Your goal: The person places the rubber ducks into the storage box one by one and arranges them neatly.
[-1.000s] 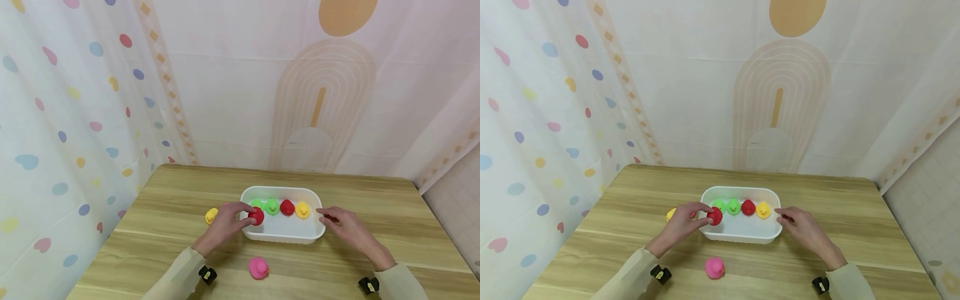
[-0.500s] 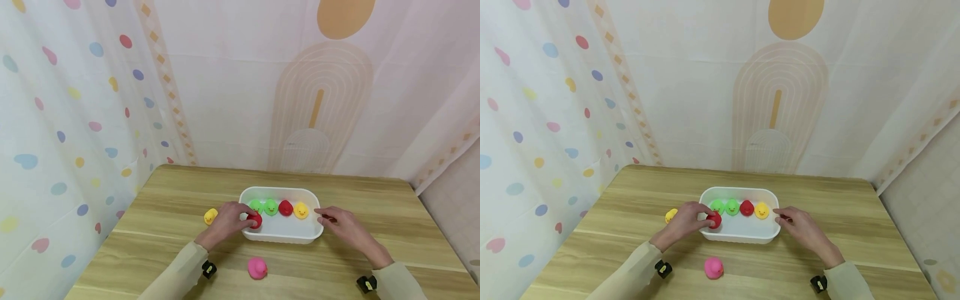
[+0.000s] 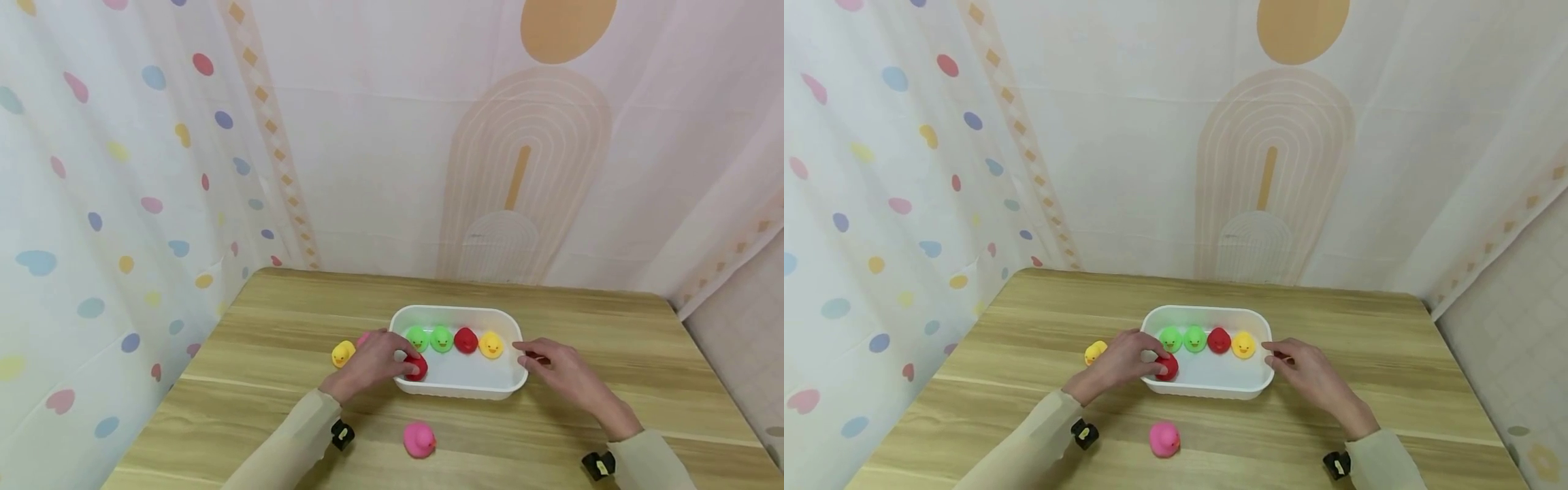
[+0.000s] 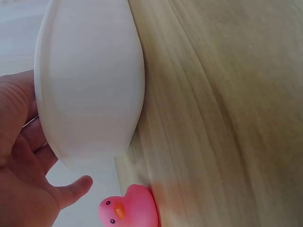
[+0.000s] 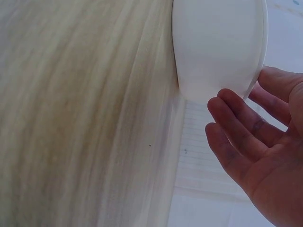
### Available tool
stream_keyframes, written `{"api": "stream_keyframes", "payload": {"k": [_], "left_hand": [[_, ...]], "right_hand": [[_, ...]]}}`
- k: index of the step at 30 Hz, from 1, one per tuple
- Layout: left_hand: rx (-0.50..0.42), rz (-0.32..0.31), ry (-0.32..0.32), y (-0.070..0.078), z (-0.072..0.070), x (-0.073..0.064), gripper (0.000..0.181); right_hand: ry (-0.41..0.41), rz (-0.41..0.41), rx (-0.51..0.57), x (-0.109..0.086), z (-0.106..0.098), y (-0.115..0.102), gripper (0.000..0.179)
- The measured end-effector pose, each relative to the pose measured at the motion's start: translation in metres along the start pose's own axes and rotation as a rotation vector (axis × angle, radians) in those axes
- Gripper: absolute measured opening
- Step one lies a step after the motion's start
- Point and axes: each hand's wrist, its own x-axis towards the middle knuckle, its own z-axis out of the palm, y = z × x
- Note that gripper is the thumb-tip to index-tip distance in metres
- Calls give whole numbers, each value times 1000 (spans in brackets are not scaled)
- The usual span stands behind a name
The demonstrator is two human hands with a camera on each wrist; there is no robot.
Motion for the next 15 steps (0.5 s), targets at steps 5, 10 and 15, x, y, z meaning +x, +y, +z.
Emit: {"api": "stream_keyframes", "payload": {"k": [5, 10, 15], "left_hand": [[-41, -63, -71, 1, 2, 5, 11], [-36, -72, -111, 4, 0, 9, 9], [-8, -59, -131, 6, -1, 10, 10]], "right_hand": [[0, -6, 6, 0, 0, 1, 28], [6, -8, 4, 1, -1, 2, 28], [5, -9, 11, 0, 0, 2, 28]]}}
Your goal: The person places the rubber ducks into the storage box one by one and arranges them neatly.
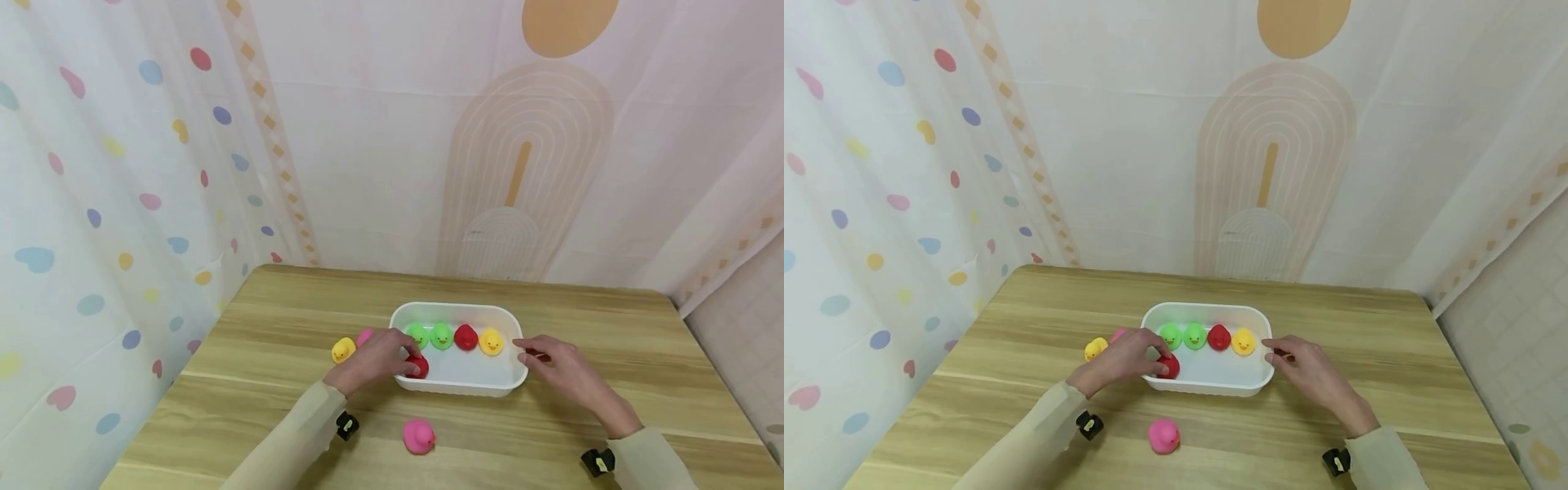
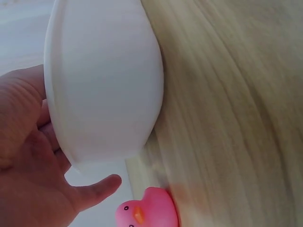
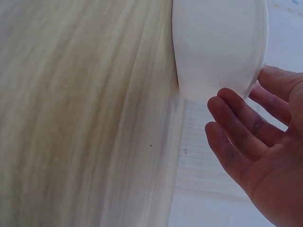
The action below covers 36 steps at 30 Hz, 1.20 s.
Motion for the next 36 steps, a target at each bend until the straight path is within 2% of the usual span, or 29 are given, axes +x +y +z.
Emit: {"api": "stream_keyframes", "payload": {"k": [2, 5, 12, 16, 18, 22, 30, 36], "left_hand": [[-10, -10, -9, 0, -1, -1, 12], [-52, -6, 23, 0, -1, -5, 17], [-56, 95, 240, 3, -2, -20, 20], [-75, 164, 312, 8, -1, -32, 20], [-112, 185, 323, 10, 0, -38, 20], [-174, 186, 323, 16, 3, -48, 19], [-184, 256, 362, 20, 11, -62, 15], [-209, 238, 341, 25, 15, -72, 19]], "right_hand": [[-1, 3, -1, 0, 1, 0, 28], [-2, 10, -1, -1, 1, -1, 28], [13, -14, -2, -1, 1, -1, 28], [23, -17, -17, -1, 0, 0, 27], [23, -17, -28, -2, 0, 0, 27], [34, -24, -42, -2, 1, 1, 27], [44, -28, -33, -2, 2, -1, 27], [46, -31, -22, -2, 1, -4, 26]]}}
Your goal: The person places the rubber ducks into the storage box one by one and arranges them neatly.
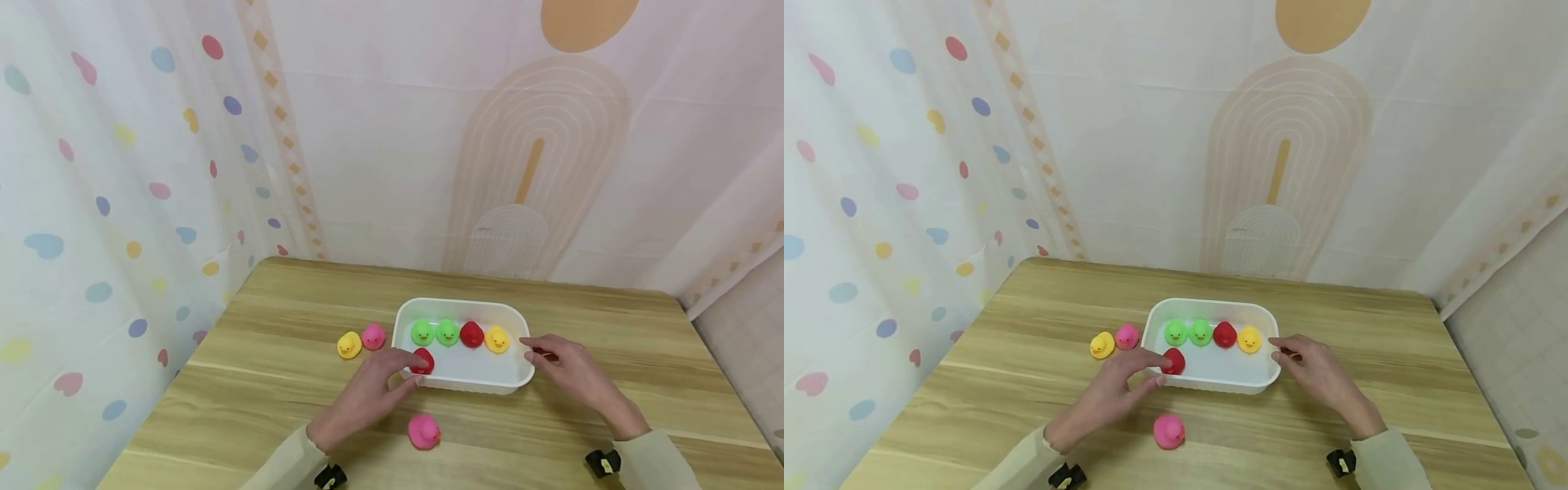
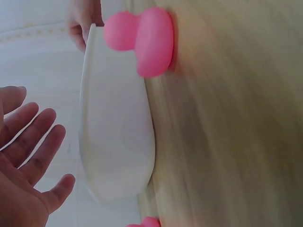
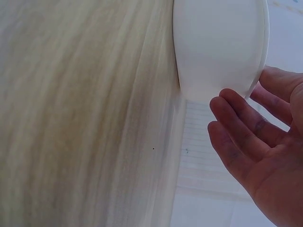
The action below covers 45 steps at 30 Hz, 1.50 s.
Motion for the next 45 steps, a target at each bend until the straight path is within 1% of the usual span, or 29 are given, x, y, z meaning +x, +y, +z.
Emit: {"api": "stream_keyframes", "payload": {"k": [5, 9, 11, 13, 16, 19, 22, 25, 29, 33, 40, 45], "left_hand": [[13, 16, -32, 4, 6, -7, 22], [32, -22, -81, 8, 10, -13, 24], [42, -23, -91, 10, 11, -15, 24], [53, -6, -93, 10, 12, -17, 24], [71, 44, -82, 11, 13, -19, 23], [75, 57, -97, 12, 14, -21, 24], [68, 44, -139, 13, 15, -23, 25], [51, 16, -187, 14, 15, -25, 26], [38, -6, -246, 13, 17, -27, 27], [59, -16, -295, 9, 19, -28, 31], [73, -15, -339, 2, 22, -30, 37], [77, -16, -374, -2, 25, -30, 38]], "right_hand": [[4, -8, -12, -1, 0, 1, 25], [-6, 0, -18, -2, 0, 1, 26], [-7, -1, -17, -2, 0, 1, 26], [-5, 0, -13, -2, 0, 1, 26], [-2, -4, -8, -2, 0, 1, 25], [1, -10, -3, -2, -1, 0, 25], [1, -18, 1, -2, -1, 0, 25], [1, -15, -7, -2, -1, 1, 25], [-3, -10, -15, -2, -1, 1, 26], [-4, -18, -18, -2, -1, 1, 26], [-14, -2, -15, -1, -1, -1, 27], [-29, 15, -24, 1, -1, 0, 27]]}}
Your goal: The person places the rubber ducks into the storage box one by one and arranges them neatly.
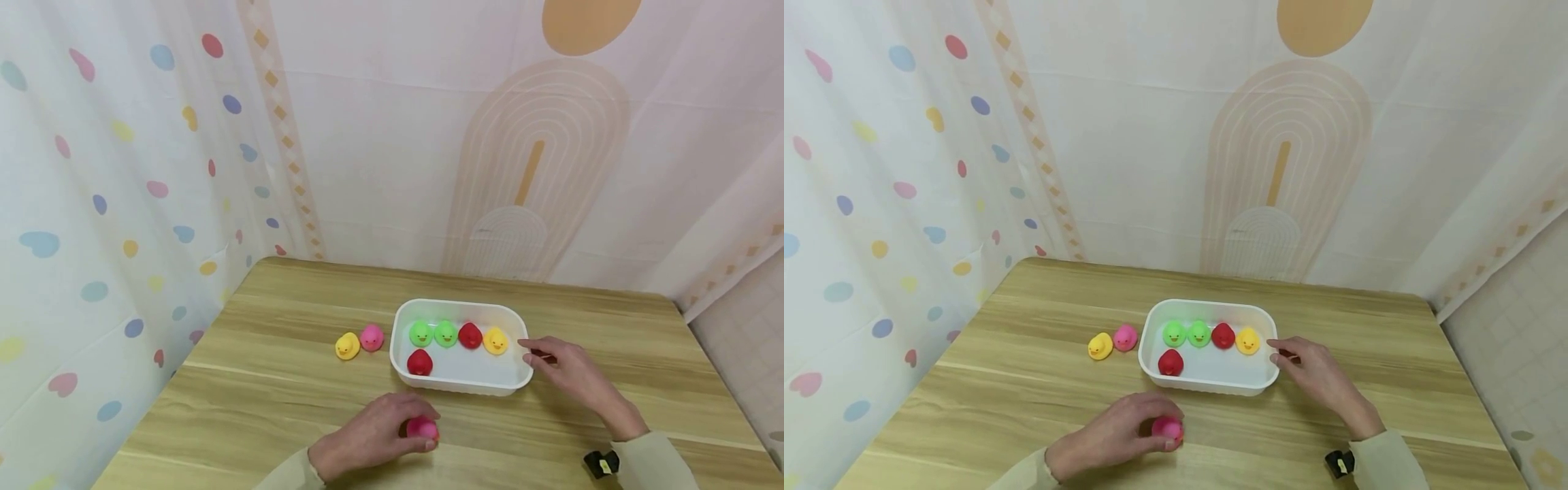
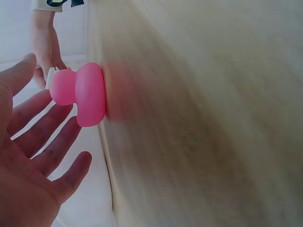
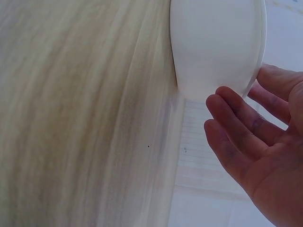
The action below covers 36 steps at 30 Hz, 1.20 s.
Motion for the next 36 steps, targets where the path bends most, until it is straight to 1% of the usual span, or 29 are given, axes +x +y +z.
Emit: {"api": "stream_keyframes", "payload": {"k": [3, 8, 10, 15, 21, 26, 28, 33, 36], "left_hand": [[3, 23, -4, -2, 1, 2, 34], [1, 58, -15, -5, 3, 3, 20], [14, 77, -16, -5, 3, 3, 16], [36, 123, -9, -6, 3, 3, 12], [13, 116, -19, -6, 0, 4, 17], [18, 143, -2, -3, -3, 2, 17], [25, 150, 7, -1, -6, 2, 17], [65, 131, 15, 7, -13, -1, 20], [71, 127, 29, 11, -17, -1, 21]], "right_hand": [[-10, 14, -2, 0, 0, 0, 28], [-18, 18, 11, 0, -1, -2, 28], [-17, 18, 16, 0, -1, -3, 28], [-11, 18, 18, 0, 0, -3, 28], [-21, 25, 30, 0, 0, -1, 28], [-22, 32, 40, 0, -1, -1, 28], [-22, 37, 44, 1, -1, -1, 28], [-23, 44, 38, 1, 0, 1, 28], [-19, 49, 33, 1, 0, 2, 28]]}}
